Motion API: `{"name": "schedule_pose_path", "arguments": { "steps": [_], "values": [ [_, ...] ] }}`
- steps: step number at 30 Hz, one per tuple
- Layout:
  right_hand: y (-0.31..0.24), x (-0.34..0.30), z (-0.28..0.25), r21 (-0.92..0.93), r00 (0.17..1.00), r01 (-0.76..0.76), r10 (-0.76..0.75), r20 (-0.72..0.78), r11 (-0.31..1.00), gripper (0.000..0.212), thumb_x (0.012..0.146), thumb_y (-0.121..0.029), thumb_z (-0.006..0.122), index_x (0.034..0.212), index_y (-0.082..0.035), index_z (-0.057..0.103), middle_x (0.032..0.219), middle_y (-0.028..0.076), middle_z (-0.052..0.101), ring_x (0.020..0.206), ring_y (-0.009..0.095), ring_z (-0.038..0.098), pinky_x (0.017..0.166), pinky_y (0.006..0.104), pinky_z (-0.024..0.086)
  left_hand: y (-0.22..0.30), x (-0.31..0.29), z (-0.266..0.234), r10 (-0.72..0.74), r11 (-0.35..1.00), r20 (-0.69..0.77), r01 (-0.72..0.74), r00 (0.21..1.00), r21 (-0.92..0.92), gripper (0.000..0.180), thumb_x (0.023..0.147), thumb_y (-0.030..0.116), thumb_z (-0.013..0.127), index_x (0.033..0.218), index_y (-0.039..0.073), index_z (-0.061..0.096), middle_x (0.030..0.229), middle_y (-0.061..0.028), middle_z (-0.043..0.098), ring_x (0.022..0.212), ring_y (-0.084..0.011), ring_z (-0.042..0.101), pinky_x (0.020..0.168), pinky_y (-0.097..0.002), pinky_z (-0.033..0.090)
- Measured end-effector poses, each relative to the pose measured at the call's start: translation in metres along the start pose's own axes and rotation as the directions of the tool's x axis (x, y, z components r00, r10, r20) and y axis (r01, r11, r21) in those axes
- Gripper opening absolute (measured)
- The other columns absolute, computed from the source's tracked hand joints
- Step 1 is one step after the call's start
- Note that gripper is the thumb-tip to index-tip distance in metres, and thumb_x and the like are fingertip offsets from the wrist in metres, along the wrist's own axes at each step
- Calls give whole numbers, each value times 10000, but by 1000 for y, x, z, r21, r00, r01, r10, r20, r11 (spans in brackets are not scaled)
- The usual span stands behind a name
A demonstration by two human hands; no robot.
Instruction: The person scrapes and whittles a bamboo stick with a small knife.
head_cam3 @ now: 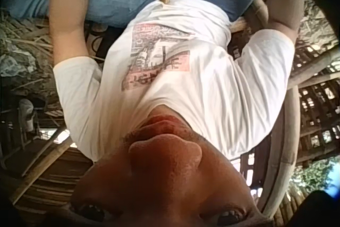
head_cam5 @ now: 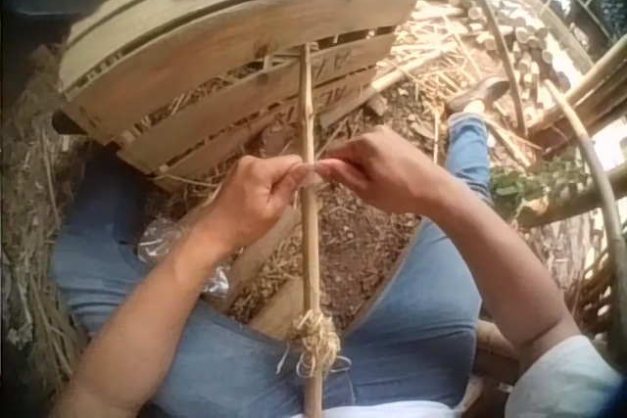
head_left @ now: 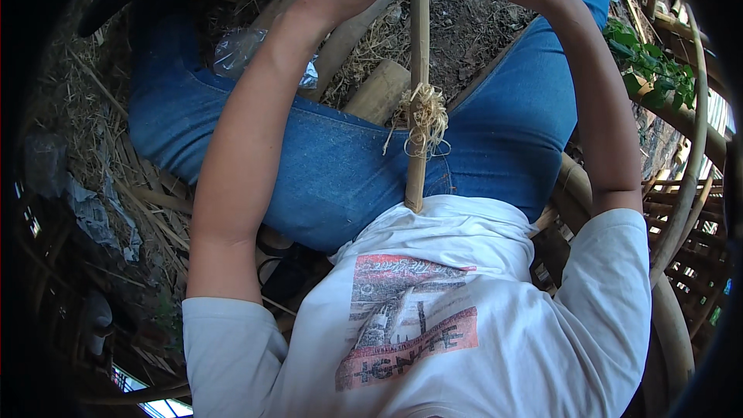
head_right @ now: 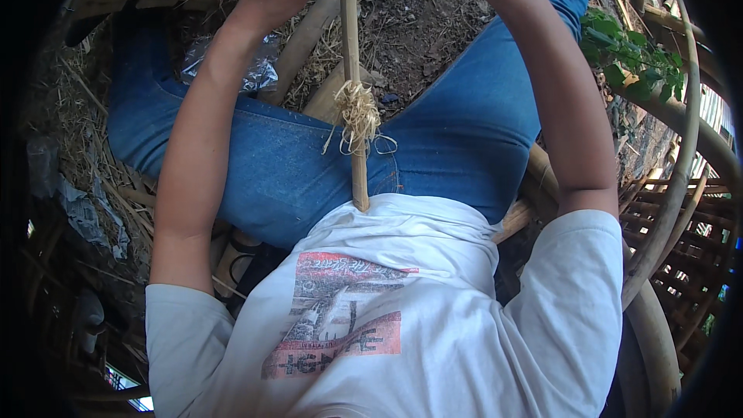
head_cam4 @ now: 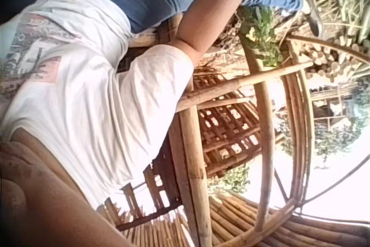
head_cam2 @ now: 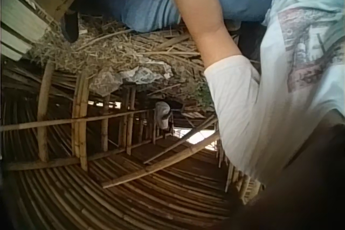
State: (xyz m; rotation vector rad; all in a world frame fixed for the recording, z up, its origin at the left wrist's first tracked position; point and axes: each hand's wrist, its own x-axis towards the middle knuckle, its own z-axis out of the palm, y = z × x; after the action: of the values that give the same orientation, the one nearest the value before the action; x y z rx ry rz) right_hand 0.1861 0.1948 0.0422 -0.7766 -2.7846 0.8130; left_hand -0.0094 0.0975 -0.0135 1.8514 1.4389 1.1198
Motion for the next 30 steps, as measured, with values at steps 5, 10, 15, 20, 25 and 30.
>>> {"name": "schedule_pose_path", "arguments": {
  "steps": [5,10,15,20,25,30],
  "values": [
    [-7,-3,-2,8,1000,-29,29,-11,1000,286,1023,-242,613,1020,-4,771,722,174,702,594,252,662,596,388,528,2,-1,0,59,998,-26,-58,998,38,302,1040,267,580,926,6,679,696,-217,594,600,-354,616,567,-413,452],
    [2,-4,5,43,996,70,-67,-52,997,277,1021,-237,619,1026,-9,777,747,170,723,579,247,659,587,377,544,1,-3,2,24,998,-20,-23,1000,55,303,1042,271,581,931,11,690,685,-210,589,577,-312,595,564,-407,450],
    [-8,-17,10,39,995,-63,60,82,997,285,1029,-261,613,1030,-30,781,745,153,728,566,218,642,559,371,535,12,-17,2,-77,995,57,80,995,-61,303,1043,276,587,958,14,713,654,-169,582,561,-208,570,561,-387,450],
    [-12,-36,23,48,996,-76,73,58,996,289,1031,-273,614,973,-35,767,664,115,687,530,179,596,512,357,497,8,-32,8,-38,997,65,42,997,-65,296,1039,276,601,989,4,706,667,-131,570,586,-152,524,568,-348,433],
    [-19,-54,41,24,999,-10,11,-41,1000,296,1008,-318,626,1016,-61,771,657,173,634,619,373,631,601,466,500,15,-57,16,-50,998,76,52,996,-34,253,1002,303,640,962,64,712,713,-139,650,639,-302,652,590,-426,488],
    [-35,-77,46,40,994,-63,66,-85,997,295,1031,-241,601,933,26,679,590,160,512,471,250,443,491,379,379,33,-67,14,-15,997,89,9,996,71,249,1029,248,601,983,26,703,717,-195,610,617,-358,599,578,-422,437]
  ]
}}
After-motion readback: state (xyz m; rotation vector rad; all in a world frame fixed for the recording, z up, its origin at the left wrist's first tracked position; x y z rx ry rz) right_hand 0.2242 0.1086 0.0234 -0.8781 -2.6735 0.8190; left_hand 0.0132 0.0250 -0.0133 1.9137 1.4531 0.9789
